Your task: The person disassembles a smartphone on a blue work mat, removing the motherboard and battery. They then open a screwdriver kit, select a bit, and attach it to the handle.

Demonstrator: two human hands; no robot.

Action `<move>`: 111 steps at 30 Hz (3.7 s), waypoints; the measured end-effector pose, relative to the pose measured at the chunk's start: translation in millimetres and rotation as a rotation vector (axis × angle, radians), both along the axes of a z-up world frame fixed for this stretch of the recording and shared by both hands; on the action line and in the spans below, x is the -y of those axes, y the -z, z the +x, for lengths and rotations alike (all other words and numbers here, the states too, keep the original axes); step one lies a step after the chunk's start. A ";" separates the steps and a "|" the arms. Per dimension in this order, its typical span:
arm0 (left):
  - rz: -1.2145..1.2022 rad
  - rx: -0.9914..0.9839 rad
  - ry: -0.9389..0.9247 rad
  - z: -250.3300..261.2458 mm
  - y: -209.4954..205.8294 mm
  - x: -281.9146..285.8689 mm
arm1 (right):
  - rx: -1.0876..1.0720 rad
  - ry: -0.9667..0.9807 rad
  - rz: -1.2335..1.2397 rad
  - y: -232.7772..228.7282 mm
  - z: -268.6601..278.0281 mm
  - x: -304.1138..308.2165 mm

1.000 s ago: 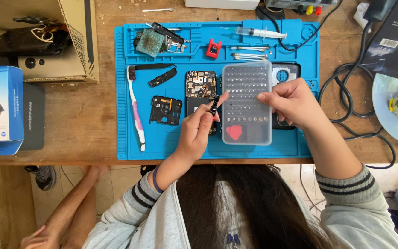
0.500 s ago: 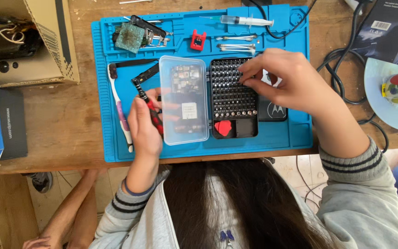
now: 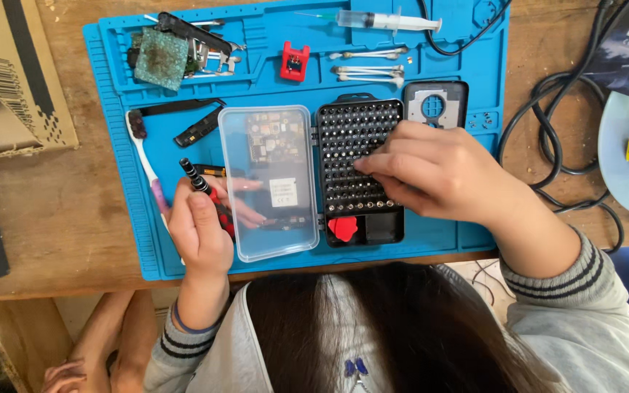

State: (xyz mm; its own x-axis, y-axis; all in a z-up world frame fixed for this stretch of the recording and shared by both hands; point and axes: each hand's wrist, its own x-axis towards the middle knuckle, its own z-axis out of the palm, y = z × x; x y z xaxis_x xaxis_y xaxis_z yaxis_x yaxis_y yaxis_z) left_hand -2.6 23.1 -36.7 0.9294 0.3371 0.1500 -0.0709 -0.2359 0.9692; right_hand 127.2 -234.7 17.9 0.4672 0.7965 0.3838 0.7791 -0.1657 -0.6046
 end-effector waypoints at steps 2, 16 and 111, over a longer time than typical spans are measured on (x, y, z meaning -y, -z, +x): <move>-0.021 -0.017 0.009 -0.1 -1.8 0.8 | 0.039 0.013 0.021 4.6 -0.9 -0.8; -0.239 -0.077 -0.025 -16.7 20.5 -1.0 | 0.019 0.060 0.119 12.0 6.8 1.3; 0.127 0.094 0.557 -3.6 -25.0 64.2 | -0.732 0.278 -0.001 -12.4 10.1 50.6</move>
State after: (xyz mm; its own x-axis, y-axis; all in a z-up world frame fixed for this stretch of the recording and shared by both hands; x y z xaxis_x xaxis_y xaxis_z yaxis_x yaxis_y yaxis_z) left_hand -6.2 -41.1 -11.7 0.9421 -0.2256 0.2479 -0.3024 -0.2526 0.9191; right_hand 137.4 -285.3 30.3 0.7832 0.6138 -0.0995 0.1125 -0.2973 -0.9481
